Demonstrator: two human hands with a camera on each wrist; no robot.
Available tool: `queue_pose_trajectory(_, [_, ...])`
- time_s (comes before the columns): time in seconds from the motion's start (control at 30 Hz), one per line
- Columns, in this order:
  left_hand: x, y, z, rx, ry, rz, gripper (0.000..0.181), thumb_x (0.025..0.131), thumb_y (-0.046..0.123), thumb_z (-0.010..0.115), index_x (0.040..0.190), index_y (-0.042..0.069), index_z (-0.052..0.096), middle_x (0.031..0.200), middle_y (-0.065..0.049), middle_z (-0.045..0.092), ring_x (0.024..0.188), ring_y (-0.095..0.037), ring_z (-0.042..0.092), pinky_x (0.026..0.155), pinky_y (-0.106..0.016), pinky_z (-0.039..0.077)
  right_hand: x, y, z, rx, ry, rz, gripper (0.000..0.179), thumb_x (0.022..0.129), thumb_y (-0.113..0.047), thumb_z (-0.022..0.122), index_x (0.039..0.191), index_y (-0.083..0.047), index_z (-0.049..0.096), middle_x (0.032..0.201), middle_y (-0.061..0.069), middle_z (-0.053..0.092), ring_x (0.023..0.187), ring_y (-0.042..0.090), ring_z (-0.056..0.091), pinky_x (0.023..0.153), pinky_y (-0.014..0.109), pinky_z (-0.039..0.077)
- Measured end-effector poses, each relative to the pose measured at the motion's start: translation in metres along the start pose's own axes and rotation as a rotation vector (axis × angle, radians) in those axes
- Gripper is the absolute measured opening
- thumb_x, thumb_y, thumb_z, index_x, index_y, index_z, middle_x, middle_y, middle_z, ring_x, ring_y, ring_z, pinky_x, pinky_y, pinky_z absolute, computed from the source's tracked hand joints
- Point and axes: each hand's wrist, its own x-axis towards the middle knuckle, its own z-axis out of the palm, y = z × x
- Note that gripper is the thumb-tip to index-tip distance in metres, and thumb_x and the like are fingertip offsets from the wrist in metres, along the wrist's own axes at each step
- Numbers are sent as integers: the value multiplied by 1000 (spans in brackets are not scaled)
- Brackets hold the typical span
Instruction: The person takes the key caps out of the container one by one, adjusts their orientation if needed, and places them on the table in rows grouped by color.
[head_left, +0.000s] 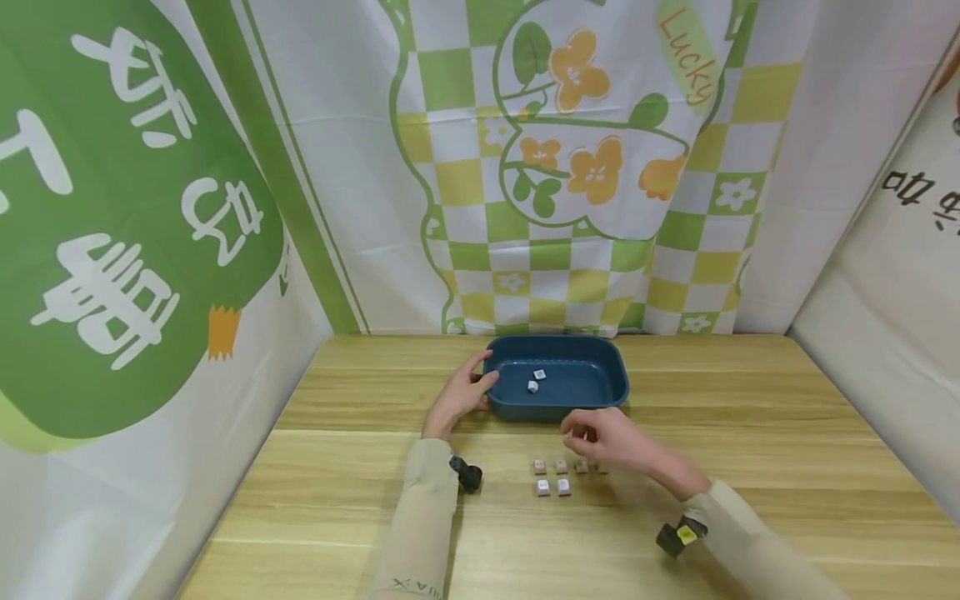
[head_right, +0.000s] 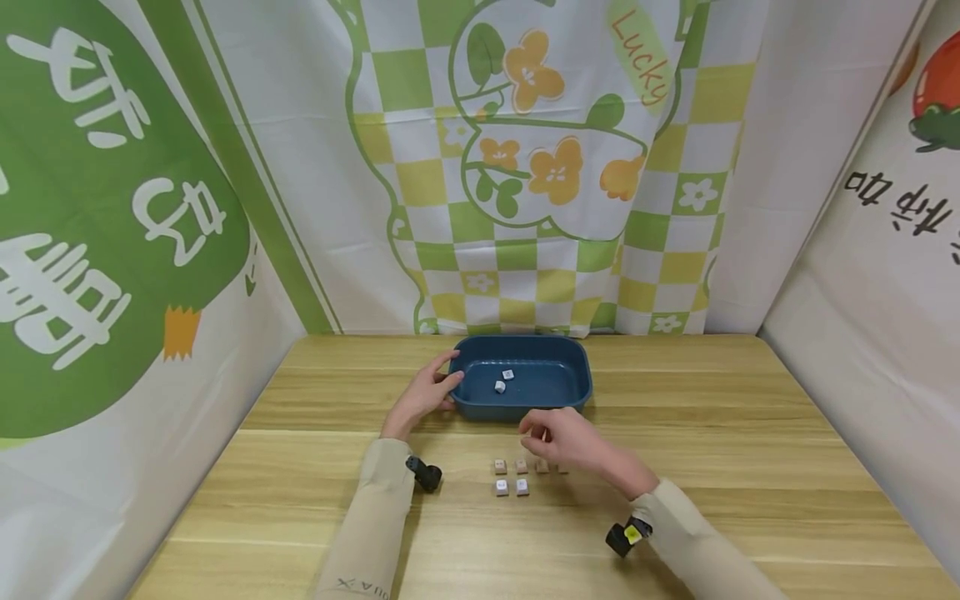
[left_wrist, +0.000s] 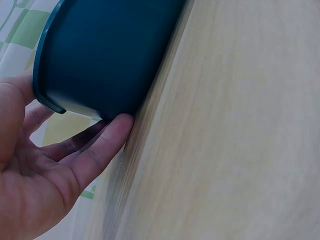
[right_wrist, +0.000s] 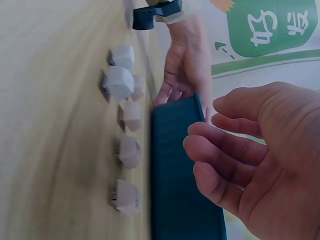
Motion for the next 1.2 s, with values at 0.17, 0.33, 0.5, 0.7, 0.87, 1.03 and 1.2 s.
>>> queue_pose_trajectory(0.17, [-1, 0, 0, 2, -2, -1, 56, 101, 34, 56, 153, 29, 35, 124, -20, 59, 80, -24, 66, 70, -35, 59, 9, 2, -6, -14, 50, -14, 12, 96, -18, 65, 106, -15, 68, 82, -9, 67, 66, -2, 53, 60, 19, 48])
queue_pose_trajectory(0.33, [-1, 0, 0, 1, 1, 0, 55, 101, 34, 55, 152, 32, 35, 124, -20, 59, 80, -23, 66, 70, -35, 59, 17, 3, -11, -16, 90, -16, 16, 96, -21, 65, 109, -12, 68, 80, -10, 64, 63, -2, 51, 58, 20, 46])
queue_pose_trajectory(0.5, [0, -1, 0, 7, 0, 2, 55, 101, 34, 56, 152, 32, 35, 121, -20, 60, 77, -24, 67, 70, -36, 59, 22, 6, -14, -9, 98, 14, 18, 96, -22, 64, 111, -12, 68, 80, -10, 64, 63, 0, 51, 58, 21, 46])
queue_pose_trajectory(0.7, [0, -1, 0, 2, 1, 11, 55, 102, 33, 55, 153, 29, 35, 124, -21, 59, 79, -23, 67, 70, -37, 59, 32, 11, -15, -12, 126, 29, 17, 95, -25, 66, 110, -17, 68, 83, -7, 67, 65, 2, 53, 59, 23, 47])
queue_pose_trajectory(0.87, [-3, 2, 0, -5, 2, 13, 55, 101, 32, 56, 153, 28, 35, 123, -23, 59, 81, -29, 67, 72, -39, 59, 40, 16, -13, 1, 142, 53, 20, 95, -27, 65, 112, -17, 68, 84, -7, 66, 66, 3, 53, 60, 24, 46])
queue_pose_trajectory(1.03, [-3, 2, 0, -6, 4, 4, 55, 101, 32, 56, 152, 31, 36, 124, -22, 59, 81, -27, 67, 73, -39, 59, 50, 21, -12, -7, 169, 57, 21, 95, -26, 66, 112, -15, 69, 82, -6, 66, 66, 4, 53, 60, 24, 45])
queue_pose_trajectory(1.2, [0, -1, 1, 2, 10, 4, 54, 101, 34, 56, 151, 33, 37, 122, -20, 59, 77, -25, 67, 70, -36, 59, 60, 25, -11, -8, 159, 74, 26, 95, -26, 65, 115, -9, 68, 83, -5, 67, 67, 6, 54, 60, 24, 46])
